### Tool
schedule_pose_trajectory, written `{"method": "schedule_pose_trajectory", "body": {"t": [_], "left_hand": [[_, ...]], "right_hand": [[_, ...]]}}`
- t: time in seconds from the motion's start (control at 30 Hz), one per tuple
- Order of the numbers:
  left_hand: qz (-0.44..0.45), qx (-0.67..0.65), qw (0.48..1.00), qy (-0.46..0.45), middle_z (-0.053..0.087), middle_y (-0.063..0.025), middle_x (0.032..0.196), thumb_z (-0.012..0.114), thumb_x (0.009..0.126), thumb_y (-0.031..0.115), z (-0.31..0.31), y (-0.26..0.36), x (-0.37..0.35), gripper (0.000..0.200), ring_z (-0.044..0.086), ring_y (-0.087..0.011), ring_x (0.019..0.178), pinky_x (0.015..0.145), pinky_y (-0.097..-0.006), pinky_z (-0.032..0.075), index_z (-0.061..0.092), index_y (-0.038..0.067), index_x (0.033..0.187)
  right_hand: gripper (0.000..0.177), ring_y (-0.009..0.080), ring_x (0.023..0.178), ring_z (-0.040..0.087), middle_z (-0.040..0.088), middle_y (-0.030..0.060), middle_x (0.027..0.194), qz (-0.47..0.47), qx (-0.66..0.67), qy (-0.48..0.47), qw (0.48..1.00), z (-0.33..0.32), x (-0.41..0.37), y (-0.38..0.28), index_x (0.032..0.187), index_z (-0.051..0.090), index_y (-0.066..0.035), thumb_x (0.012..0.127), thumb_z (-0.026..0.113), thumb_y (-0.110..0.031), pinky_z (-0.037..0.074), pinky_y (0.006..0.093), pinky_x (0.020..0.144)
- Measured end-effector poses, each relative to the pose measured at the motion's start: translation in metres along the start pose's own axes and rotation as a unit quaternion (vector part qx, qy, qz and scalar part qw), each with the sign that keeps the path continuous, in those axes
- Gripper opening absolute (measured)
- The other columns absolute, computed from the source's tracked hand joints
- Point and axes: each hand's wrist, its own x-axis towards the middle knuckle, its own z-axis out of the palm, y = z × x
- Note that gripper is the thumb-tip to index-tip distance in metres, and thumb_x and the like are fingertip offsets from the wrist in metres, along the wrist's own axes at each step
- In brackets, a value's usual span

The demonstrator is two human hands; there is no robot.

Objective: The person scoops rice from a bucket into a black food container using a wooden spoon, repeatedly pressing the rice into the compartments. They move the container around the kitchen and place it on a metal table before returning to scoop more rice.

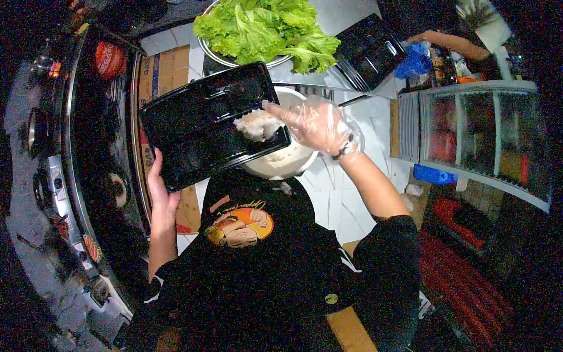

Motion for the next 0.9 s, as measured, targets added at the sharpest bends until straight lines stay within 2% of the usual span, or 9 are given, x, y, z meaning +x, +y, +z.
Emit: {"method": "schedule_pose_trajectory", "body": {"t": [0.1,0.33,0.5,0.57,0.7,0.77,0.8,0.87,0.9], "left_hand": [[-0.013,-0.003,1.0,0.002,0.055,-0.0077,0.117,0.051,0.088,0.034,0.005,-0.007,0.003,0.044,0.054,-0.0233,0.103,0.089,-0.0379,0.043,0.048,0.005,0.121],[-0.027,-0.016,0.999,0.019,0.057,-0.0074,0.113,0.052,0.086,0.036,0.002,-0.011,-0.001,0.043,0.057,-0.023,0.098,0.085,-0.0376,0.045,0.051,0.006,0.118],[-0.041,-0.028,0.999,-0.003,0.057,-0.007,0.113,0.052,0.087,0.035,0.004,-0.009,-0.006,0.042,0.056,-0.0226,0.098,0.085,-0.0374,0.046,0.051,0.006,0.118],[-0.047,-0.025,0.999,-0.009,0.057,-0.007,0.113,0.051,0.087,0.034,0.005,-0.007,-0.007,0.041,0.056,-0.0225,0.098,0.085,-0.0374,0.046,0.051,0.007,0.118],[-0.023,-0.026,0.999,-0.037,0.057,-0.0071,0.113,0.049,0.089,0.033,0.012,-0.005,-0.009,0.039,0.056,-0.0219,0.099,0.085,-0.0372,0.046,0.05,0.007,0.118],[-0.015,-0.024,0.999,-0.041,0.057,-0.0072,0.113,0.048,0.09,0.032,0.01,-0.006,-0.007,0.039,0.056,-0.0217,0.099,0.085,-0.037,0.046,0.05,0.007,0.119],[-0.011,-0.025,0.998,-0.056,0.056,-0.0073,0.114,0.047,0.09,0.032,0.005,-0.007,-0.005,0.039,0.056,-0.0218,0.099,0.085,-0.037,0.046,0.05,0.006,0.119],[-0.009,-0.027,0.997,-0.069,0.056,-0.0074,0.114,0.046,0.091,0.032,0.0,-0.006,-0.002,0.039,0.056,-0.022,0.1,0.085,-0.037,0.046,0.049,0.006,0.12],[-0.002,-0.028,0.998,-0.063,0.056,-0.0077,0.114,0.045,0.091,0.032,-0.001,-0.005,-0.001,0.039,0.056,-0.0221,0.1,0.086,-0.0369,0.046,0.049,0.006,0.12]], "right_hand": [[0.058,0.0171,0.049,0.051,0.046,0.0011,0.058,-0.028,-0.157,-0.008,0.987,0.0,-0.007,0.003,0.125,0.046,-0.032,0.072,0.052,-0.01,0.042,0.0316,0.042],[0.056,0.0155,0.051,0.05,0.041,-0.0004,0.056,-0.024,-0.159,0.042,0.986,0.003,-0.013,-0.004,0.125,0.047,-0.032,0.073,0.052,-0.014,0.041,0.0305,0.044],[0.055,0.0173,0.053,0.051,0.048,0.0002,0.06,0.004,-0.165,0.01,0.986,-0.001,-0.013,-0.006,0.126,0.047,-0.026,0.073,0.054,-0.015,0.043,0.0322,0.047],[0.059,0.0183,0.057,0.055,0.05,0.0025,0.064,0.029,-0.136,0.015,0.99,-0.005,-0.008,-0.01,0.123,0.05,-0.022,0.065,0.062,-0.016,0.045,0.0325,0.051],[0.06,0.0217,0.06,0.056,0.053,0.0042,0.068,0.04,-0.136,-0.019,0.99,-0.014,0.0,-0.015,0.124,0.048,-0.019,0.065,0.063,-0.018,0.045,0.0346,0.054],[0.046,0.0281,0.066,0.059,0.06,0.0094,0.076,0.077,-0.079,-0.032,0.993,-0.022,0.0,-0.017,0.118,0.05,-0.011,0.073,0.057,-0.021,0.047,0.0391,0.058],[0.046,0.0281,0.066,0.059,0.06,0.0094,0.076,0.077,-0.077,-0.035,0.993,-0.027,-0.001,-0.02,0.118,0.05,-0.011,0.073,0.057,-0.021,0.047,0.0391,0.058],[0.038,0.0326,0.066,0.058,0.06,0.0131,0.074,0.143,-0.028,-0.094,0.985,-0.04,-0.004,-0.022,0.108,0.052,-0.006,0.075,0.058,-0.023,0.047,0.0415,0.057],[0.024,0.033,0.06,0.057,0.058,0.0148,0.066,0.15,-0.039,-0.162,0.975,-0.048,-0.002,-0.024,0.098,0.053,-0.004,0.08,0.052,-0.02,0.047,0.0419,0.055]]}}
